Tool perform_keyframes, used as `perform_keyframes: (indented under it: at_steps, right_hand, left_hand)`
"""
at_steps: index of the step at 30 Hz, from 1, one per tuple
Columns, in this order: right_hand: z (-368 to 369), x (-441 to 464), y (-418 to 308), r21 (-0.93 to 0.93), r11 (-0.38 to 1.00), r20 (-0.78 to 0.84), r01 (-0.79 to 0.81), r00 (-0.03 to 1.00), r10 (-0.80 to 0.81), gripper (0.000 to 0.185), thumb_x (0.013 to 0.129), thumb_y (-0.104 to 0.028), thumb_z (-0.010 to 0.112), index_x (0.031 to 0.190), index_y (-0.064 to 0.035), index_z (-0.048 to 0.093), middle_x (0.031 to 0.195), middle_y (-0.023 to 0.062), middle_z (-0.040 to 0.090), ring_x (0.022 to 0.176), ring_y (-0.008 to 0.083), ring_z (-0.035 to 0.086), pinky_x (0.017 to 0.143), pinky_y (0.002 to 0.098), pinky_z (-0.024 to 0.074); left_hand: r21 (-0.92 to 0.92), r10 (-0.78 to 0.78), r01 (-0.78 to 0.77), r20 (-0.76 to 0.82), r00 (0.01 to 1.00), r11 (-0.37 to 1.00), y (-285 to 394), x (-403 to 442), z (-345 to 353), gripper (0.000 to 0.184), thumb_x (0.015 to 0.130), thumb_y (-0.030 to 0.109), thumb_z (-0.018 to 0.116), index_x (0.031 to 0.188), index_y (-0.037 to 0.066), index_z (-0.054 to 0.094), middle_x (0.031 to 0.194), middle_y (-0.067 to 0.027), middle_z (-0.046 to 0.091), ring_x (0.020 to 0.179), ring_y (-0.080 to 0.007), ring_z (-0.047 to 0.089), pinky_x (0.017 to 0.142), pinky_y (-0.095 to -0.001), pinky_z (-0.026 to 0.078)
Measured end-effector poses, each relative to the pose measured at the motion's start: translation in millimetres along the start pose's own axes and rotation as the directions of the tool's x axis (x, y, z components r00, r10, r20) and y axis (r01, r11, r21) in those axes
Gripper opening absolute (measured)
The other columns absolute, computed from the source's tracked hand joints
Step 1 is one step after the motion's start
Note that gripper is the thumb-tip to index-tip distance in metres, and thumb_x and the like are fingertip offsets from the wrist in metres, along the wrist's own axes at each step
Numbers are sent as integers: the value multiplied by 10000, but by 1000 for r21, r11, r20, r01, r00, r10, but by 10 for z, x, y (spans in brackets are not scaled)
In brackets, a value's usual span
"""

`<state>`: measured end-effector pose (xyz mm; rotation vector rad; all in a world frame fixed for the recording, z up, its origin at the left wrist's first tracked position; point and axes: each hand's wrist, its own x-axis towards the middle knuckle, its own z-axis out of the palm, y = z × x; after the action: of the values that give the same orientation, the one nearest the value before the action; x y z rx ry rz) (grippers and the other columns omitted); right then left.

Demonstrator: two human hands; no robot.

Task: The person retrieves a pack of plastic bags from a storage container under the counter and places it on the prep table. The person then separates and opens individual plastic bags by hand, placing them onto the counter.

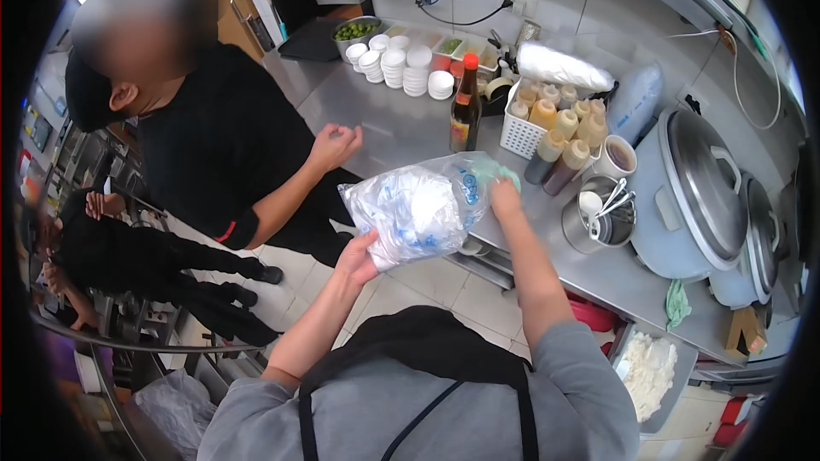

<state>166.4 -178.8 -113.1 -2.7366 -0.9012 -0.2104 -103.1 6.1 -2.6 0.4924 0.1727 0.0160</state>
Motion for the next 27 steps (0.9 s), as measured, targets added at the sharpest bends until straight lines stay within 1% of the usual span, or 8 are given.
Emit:
perform_keyframes:
  at_steps: [3, 9, 12, 14, 17, 19, 22, 27]
  right_hand:
    - [-14, -172, 130, -53, 999, 8, 7, 1000, -6, 142, 739, -133, 514, 839, -89, 606, 875, 102, 571, 778, 277, 556, 707, 382, 461]
    - [-762, -390, 204, 384, 897, -66, -220, 962, 264, 77, 689, -81, 623, 738, -32, 591, 780, 87, 563, 715, 230, 568, 636, 354, 451]
    - [-1609, -486, -9, 810, 584, -269, -54, 851, 451, 98, 695, -64, 642, 770, -18, 600, 764, 60, 553, 707, 166, 556, 619, 298, 440]
    - [-1854, -568, -81, 961, 260, -155, 90, 957, 244, 111, 721, -66, 632, 818, -16, 611, 780, 41, 568, 716, 119, 543, 637, 240, 430]
    - [-1980, -467, -261, 843, 513, -256, 165, 960, 110, 105, 733, -27, 603, 823, 24, 585, 812, 41, 577, 751, 99, 527, 684, 204, 412]
    - [-1944, -529, -420, 985, 97, 118, -143, 966, 229, 117, 728, -9, 603, 838, 23, 575, 806, 59, 595, 748, 104, 546, 693, 211, 427]
    - [-1783, -504, -392, 988, 46, 128, -148, 943, 307, 123, 728, 10, 594, 849, 12, 569, 783, 61, 600, 714, 105, 562, 680, 228, 446]
    - [-1672, -367, -400, 1000, -21, 27, -19, 886, 463, 55, 728, 15, 591, 765, -19, 568, 729, 34, 604, 646, 78, 546, 609, 199, 429]
  left_hand:
    - [-46, 19, -17, 32, 999, 999, -26, 260, 94, 638, 768, 335, 574, 1262, 47, 291, 1246, -125, 401, 1144, -296, 389, 974, -458, 281]
    - [26, -70, 71, -15, 997, 997, -12, 787, 112, 614, 783, 364, 545, 1254, 51, 305, 1242, -125, 404, 1134, -290, 400, 973, -462, 281]
    - [92, -110, 112, -33, 993, 989, 21, 1032, 122, 576, 806, 347, 518, 1246, 37, 313, 1242, -128, 403, 1136, -289, 397, 970, -462, 285]
    - [218, -157, 150, 17, 987, 964, 44, 1214, 9, 555, 822, 327, 500, 1252, 36, 304, 1244, -128, 400, 1139, -288, 394, 964, -460, 294]
    - [318, -113, 99, 27, 993, 943, 20, 1541, -14, 575, 825, 304, 502, 1273, 30, 267, 1271, -125, 371, 1151, -292, 380, 961, -449, 304]
    - [297, -153, 125, 73, 986, 947, 50, 1613, -12, 589, 818, 303, 514, 1277, 32, 262, 1278, -122, 363, 1155, -292, 376, 958, -448, 309]
    - [134, -332, 327, 13, 943, 935, 138, 1816, -93, 585, 803, 278, 548, 1255, 13, 287, 1241, -133, 401, 1123, -289, 413, 936, -434, 345]
    - [339, -273, 239, 55, 960, 910, 354, 2047, 122, 467, 800, 179, 563, 1176, -18, 368, 1114, -133, 496, 1014, -246, 503, 871, -386, 414]
